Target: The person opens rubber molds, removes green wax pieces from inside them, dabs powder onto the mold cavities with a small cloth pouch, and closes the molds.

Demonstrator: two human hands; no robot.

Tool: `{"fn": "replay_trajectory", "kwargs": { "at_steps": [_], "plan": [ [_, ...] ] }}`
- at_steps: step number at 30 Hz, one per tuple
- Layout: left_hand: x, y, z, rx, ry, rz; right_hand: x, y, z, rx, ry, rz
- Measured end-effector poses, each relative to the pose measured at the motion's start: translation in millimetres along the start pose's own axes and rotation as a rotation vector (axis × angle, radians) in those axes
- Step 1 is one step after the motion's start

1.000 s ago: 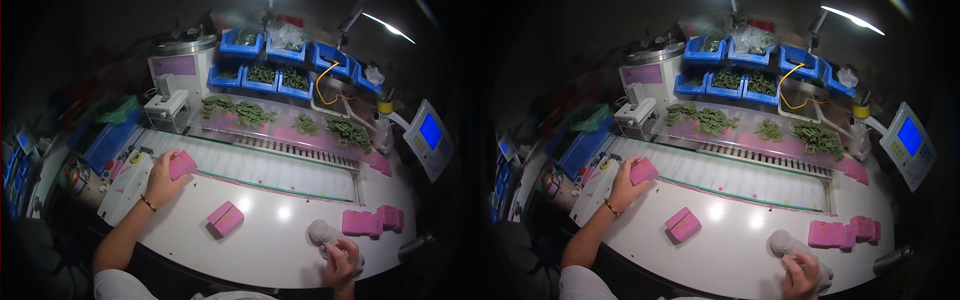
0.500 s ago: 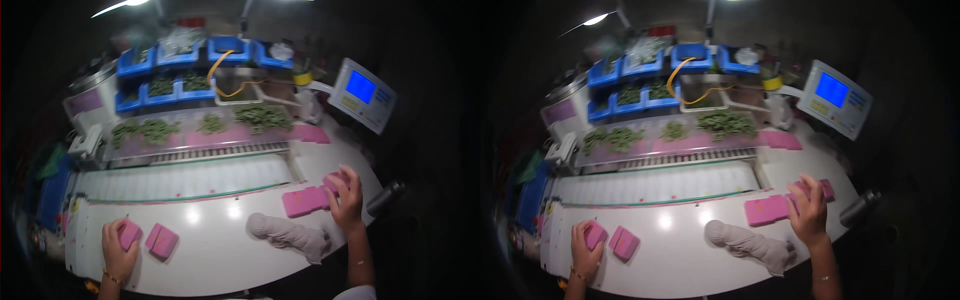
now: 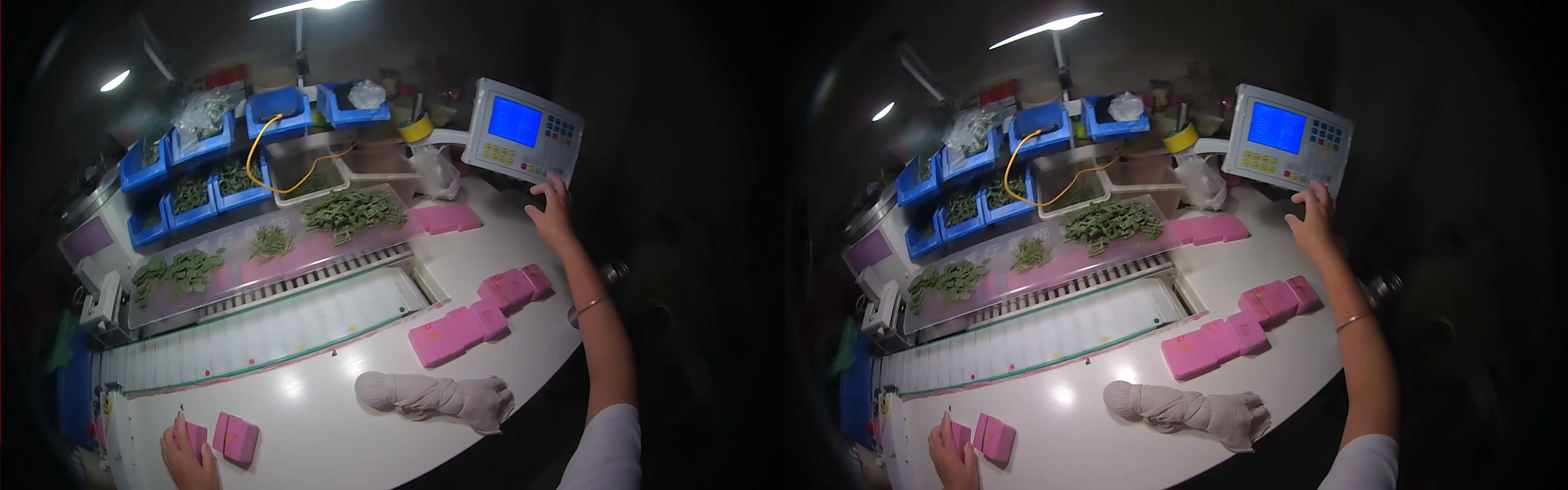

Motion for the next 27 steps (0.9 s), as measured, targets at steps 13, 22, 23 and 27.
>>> {"fn": "replay_trajectory", "kwargs": {
  "at_steps": [13,22,23,27],
  "plan": [
    [-7,26,29,-0.018,0.066,-0.449,-53,273,-188,-0.513,0.580,0.561],
    [10,80,142,-0.172,-0.254,-0.249,-103,352,-282,-0.583,0.592,0.918],
    [20,88,150,-0.173,-0.255,-0.251,-103,351,-287,-0.559,0.578,0.942],
    [34,116,171,-0.258,-0.332,-0.094,-100,338,-299,-0.497,0.502,0.895]
  ]
}}
Point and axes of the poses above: each hand's wrist, its own z-axis towards the middle knuckle, its own x-axis out of the palm, y = z × x, the point moved 7 cm from there along z, towards the middle knuckle, and after that the axes turned 3 degrees about -y, right-handed, at the moved point
